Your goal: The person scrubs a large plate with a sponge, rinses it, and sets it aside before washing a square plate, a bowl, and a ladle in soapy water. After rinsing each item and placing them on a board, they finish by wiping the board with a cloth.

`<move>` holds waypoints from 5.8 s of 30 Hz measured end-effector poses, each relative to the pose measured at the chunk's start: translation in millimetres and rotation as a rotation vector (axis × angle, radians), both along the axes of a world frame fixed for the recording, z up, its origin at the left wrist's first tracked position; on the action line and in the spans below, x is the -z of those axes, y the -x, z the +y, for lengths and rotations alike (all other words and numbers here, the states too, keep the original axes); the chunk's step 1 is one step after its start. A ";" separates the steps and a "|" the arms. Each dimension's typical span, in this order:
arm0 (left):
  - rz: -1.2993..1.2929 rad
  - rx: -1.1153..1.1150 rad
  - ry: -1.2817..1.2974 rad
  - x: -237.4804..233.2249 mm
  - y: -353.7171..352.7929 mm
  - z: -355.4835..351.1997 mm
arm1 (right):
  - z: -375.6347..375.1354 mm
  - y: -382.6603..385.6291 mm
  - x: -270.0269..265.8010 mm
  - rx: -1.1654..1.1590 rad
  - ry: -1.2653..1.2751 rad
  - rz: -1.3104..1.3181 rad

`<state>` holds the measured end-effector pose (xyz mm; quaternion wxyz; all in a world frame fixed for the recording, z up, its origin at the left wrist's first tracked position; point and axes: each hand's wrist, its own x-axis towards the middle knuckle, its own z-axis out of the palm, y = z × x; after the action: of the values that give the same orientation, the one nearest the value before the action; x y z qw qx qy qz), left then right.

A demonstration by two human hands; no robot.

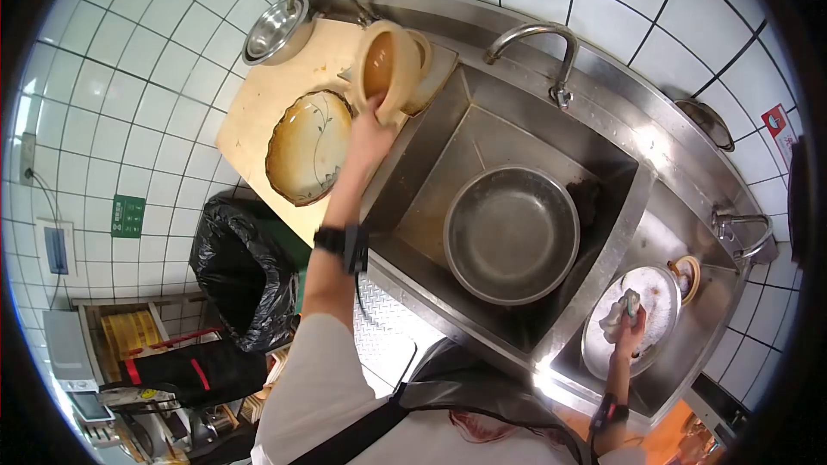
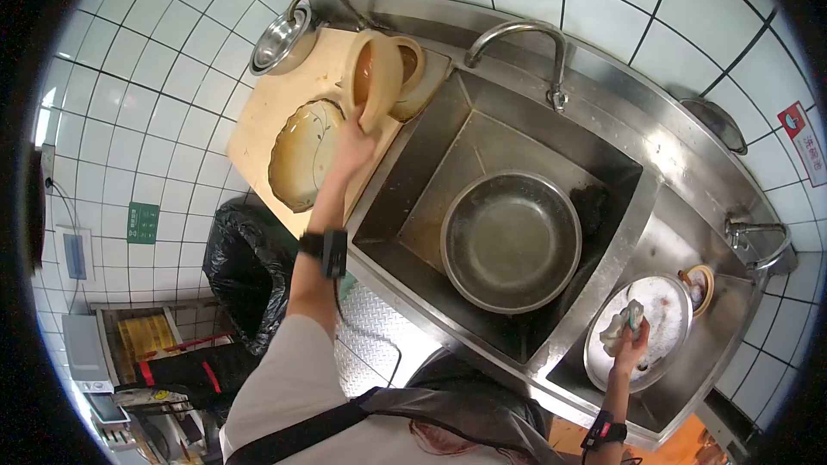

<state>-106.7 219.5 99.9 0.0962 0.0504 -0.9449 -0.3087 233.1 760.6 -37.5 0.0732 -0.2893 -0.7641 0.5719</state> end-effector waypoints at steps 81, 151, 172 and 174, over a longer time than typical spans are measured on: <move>-0.870 1.407 0.166 340.0 -162.9 756.9 | 242.9 -184.4 32.0 0.228 0.323 -0.251; -1.832 0.071 -0.864 200.5 -376.6 538.2 | 196.7 -79.1 111.6 -0.638 -0.700 -0.094; -1.767 0.242 -0.703 163.1 -341.1 536.6 | 179.6 3.9 68.5 -1.433 -1.021 0.369; -1.713 0.241 -0.651 154.5 -341.4 531.2 | 199.8 6.6 81.1 -1.385 -0.919 0.623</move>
<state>234.8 750.7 -54.5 -0.6872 0.1874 -0.5590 -0.4245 226.6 960.5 -118.6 0.0244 0.4647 -0.8672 0.1775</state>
